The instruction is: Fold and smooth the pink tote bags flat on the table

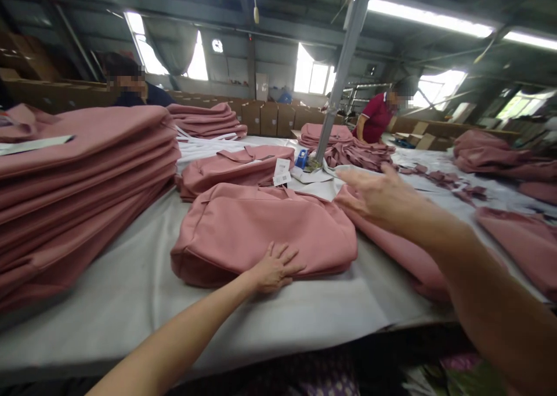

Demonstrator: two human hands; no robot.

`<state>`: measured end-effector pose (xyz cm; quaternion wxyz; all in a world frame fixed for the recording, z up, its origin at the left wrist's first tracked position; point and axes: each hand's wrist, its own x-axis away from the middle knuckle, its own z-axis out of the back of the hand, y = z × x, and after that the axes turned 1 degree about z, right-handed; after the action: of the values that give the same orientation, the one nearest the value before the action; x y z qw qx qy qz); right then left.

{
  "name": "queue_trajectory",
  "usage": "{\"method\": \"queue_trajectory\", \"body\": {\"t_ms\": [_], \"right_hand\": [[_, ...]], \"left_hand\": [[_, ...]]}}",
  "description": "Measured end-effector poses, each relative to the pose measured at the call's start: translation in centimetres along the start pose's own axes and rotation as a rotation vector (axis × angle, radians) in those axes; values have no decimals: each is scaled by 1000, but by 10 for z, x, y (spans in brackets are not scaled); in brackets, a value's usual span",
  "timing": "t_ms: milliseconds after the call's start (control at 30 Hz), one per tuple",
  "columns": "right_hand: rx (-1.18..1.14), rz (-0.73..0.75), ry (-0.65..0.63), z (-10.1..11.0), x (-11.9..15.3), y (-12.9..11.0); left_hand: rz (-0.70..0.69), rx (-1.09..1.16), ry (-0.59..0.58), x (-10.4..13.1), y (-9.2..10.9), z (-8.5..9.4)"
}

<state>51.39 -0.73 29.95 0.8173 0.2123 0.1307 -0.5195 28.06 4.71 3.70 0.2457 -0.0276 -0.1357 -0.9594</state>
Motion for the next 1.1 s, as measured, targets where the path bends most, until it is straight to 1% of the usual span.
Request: {"method": "queue_trajectory", "body": {"t_ms": [33,67,100,133,167,200,233,267,300,333,367,400,467,533,600,633,667,700,767,800,833,900,933,967,1000,1033,1067,1100], "right_hand": [[37,61,154,20,-8,-10],[45,54,339,28,-8,-21],[44,-41,462,24,1,-32],[50,-124,487,8,17,-40],[50,-180,295,-19,36,-46],[56,-240,95,-53,58,-49],[47,-231,-6,-90,79,-47],[31,-207,-81,-125,96,-44],[9,-176,-147,-156,110,-38],[-11,-151,-201,-180,117,-32],[-31,-132,-241,-196,118,-25],[-55,-104,-270,-206,114,-19],[-105,-25,-302,-214,94,-11],[-107,15,-247,-221,71,-11],[-82,53,-173,-238,59,-23],[-63,80,-142,-251,60,-30],[-54,156,-153,-266,65,-37],[-34,201,-141,-281,72,-43],[31,220,-100,-308,89,-46],[57,212,-73,-318,95,-45],[73,209,-53,-324,100,-43],[74,218,-37,-328,103,-39],[66,221,-44,-326,102,-37],[57,213,-60,-324,100,-37],[47,198,-86,-322,98,-37],[36,181,-124,-320,95,-37],[25,158,-165,-318,93,-38],[13,136,-207,-316,92,-39]], "left_hand": [[-4,6,-1,0,0,0],[-14,12,3,0,0,-1],[-25,19,11,1,-1,-2],[-37,25,24,1,-2,-3],[-43,31,41,1,-3,-4],[-48,36,55,1,-4,-6],[-54,42,60,1,-4,-7],[-55,52,65,1,-5,-7],[-58,62,68,2,-4,-7],[-63,72,65,3,-3,-7],[-66,83,64,4,-2,-5],[-73,95,64,5,-1,-3],[-87,123,76,6,-1,-1],[-113,148,83,7,-3,-1],[-118,154,104,5,-5,-3],[-106,150,109,4,-5,-4],[-91,141,112,3,-4,-5],[-82,125,109,2,-1,-4],[-104,57,87,6,5,4],[-134,-4,99,13,8,12],[-160,-80,142,24,9,22],[-155,-239,292,55,6,47],[-92,-297,389,75,0,60],[-11,-331,452,97,-9,73],[95,-346,479,118,-20,84],[208,-356,489,138,-33,93],[292,-360,478,157,-46,98],[344,-355,450,173,-59,100]]}}
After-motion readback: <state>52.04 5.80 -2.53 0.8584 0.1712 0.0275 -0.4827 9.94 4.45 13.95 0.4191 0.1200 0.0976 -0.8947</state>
